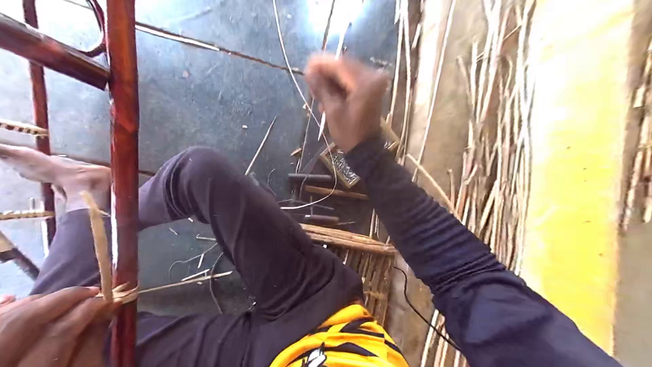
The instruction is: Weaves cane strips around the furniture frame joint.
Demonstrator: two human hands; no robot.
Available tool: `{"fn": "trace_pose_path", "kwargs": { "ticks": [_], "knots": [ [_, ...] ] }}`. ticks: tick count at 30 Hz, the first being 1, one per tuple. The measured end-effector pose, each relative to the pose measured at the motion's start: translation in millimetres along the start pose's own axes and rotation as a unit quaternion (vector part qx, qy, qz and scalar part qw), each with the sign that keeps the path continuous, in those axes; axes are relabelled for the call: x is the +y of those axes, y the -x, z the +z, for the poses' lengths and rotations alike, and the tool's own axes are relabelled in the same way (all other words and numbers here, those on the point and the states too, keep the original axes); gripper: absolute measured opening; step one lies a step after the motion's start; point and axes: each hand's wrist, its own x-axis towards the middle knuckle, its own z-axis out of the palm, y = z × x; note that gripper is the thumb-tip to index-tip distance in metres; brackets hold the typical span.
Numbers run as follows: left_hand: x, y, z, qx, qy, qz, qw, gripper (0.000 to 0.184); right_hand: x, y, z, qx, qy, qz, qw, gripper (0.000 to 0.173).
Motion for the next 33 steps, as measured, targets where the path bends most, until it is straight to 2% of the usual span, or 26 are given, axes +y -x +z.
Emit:
{"fn": "trace_pose_path", "kwargs": {
  "ticks": [1, 2, 4, 6, 7, 8, 11, 13, 16, 18, 20, 22, 24, 25, 27, 28, 30, 31, 33],
  "knots": [
    [-1.1, 0.4, 0.2, 0.0, -0.006, -0.002, 1.0, 0.012, 31.9, 20.7, -2.8, -0.103, 0.084, 0.058, 0.989, 0.027],
    [-2.5, -0.3, 1.4, 0.006, -0.014, -0.003, 1.0, 0.012, 57.2, 47.0, 0.9, -0.231, 0.141, 0.103, 0.957, 0.029],
    [-5.0, -1.2, 2.6, 0.013, -0.031, -0.002, 0.999, 0.013, 85.8, 104.1, 24.8, -0.459, 0.195, 0.17, 0.85, 0.029],
    [-7.3, 0.6, 2.4, 0.009, -0.041, -0.008, 0.999, 0.013, 93.1, 159.9, 54.9, -0.58, 0.206, 0.2, 0.762, 0.031],
    [-7.1, 1.2, 2.3, 0.009, -0.046, -0.011, 0.999, 0.013, 95.2, 181.7, 66.9, -0.612, 0.208, 0.195, 0.738, 0.033],
    [-6.7, 1.7, 2.4, 0.009, -0.052, -0.013, 0.999, 0.013, 98.7, 199.8, 74.6, -0.624, 0.202, 0.173, 0.735, 0.031],
    [-0.7, -0.4, -0.3, 0.013, -0.09, -0.012, 0.996, 0.015, 102.6, 220.5, 78.1, -0.628, 0.138, 0.106, 0.758, 0.035],
    [7.1, -3.6, -0.3, 0.035, -0.106, -0.02, 0.994, 0.016, 108.9, 221.7, 77.0, -0.616, 0.111, 0.097, 0.774, 0.037],
    [10.8, -4.8, 0.1, 0.051, -0.098, -0.034, 0.993, 0.016, 122.4, 222.9, 59.1, -0.528, 0.061, 0.164, 0.831, 0.022],
    [11.6, -5.8, 0.0, 0.048, -0.09, -0.032, 0.994, 0.016, 127.8, 213.6, 35.5, -0.463, 0.011, 0.223, 0.858, 0.027],
    [13.1, -9.8, 0.0, 0.051, -0.093, -0.022, 0.994, 0.017, 107.0, 184.4, 12.7, -0.381, -0.05, 0.259, 0.886, 0.036],
    [20.0, -12.0, -0.6, 0.058, -0.09, -0.013, 0.994, 0.016, 40.7, 152.3, -0.8, -0.299, -0.16, 0.226, 0.913, 0.029],
    [23.6, -14.8, -2.8, 0.061, -0.088, -0.007, 0.994, 0.016, -42.9, 129.7, 3.4, -0.288, -0.295, 0.163, 0.896, 0.018],
    [24.6, -15.3, -3.4, 0.061, -0.086, -0.006, 0.994, 0.016, -80.8, 122.8, 11.2, -0.3, -0.353, 0.145, 0.875, 0.021],
    [23.5, -14.9, -3.5, 0.064, -0.088, -0.007, 0.994, 0.015, -144.1, 112.4, 36.5, -0.284, -0.463, 0.146, 0.827, 0.027],
    [22.8, -13.3, -3.2, 0.064, -0.088, -0.009, 0.994, 0.014, -168.4, 106.9, 48.8, -0.253, -0.519, 0.154, 0.802, 0.023],
    [22.1, -10.4, -1.9, 0.063, -0.085, -0.013, 0.994, 0.013, -202.3, 94.9, 66.9, -0.174, -0.604, 0.159, 0.761, 0.016],
    [20.3, -10.0, -0.5, 0.064, -0.082, -0.014, 0.995, 0.013, -212.3, 89.2, 71.2, -0.153, -0.618, 0.157, 0.755, 0.017],
    [18.9, -9.0, 1.5, 0.07, -0.076, -0.01, 0.995, 0.013, -224.1, 86.9, 66.7, -0.177, -0.631, 0.207, 0.726, 0.025]
  ]
}}
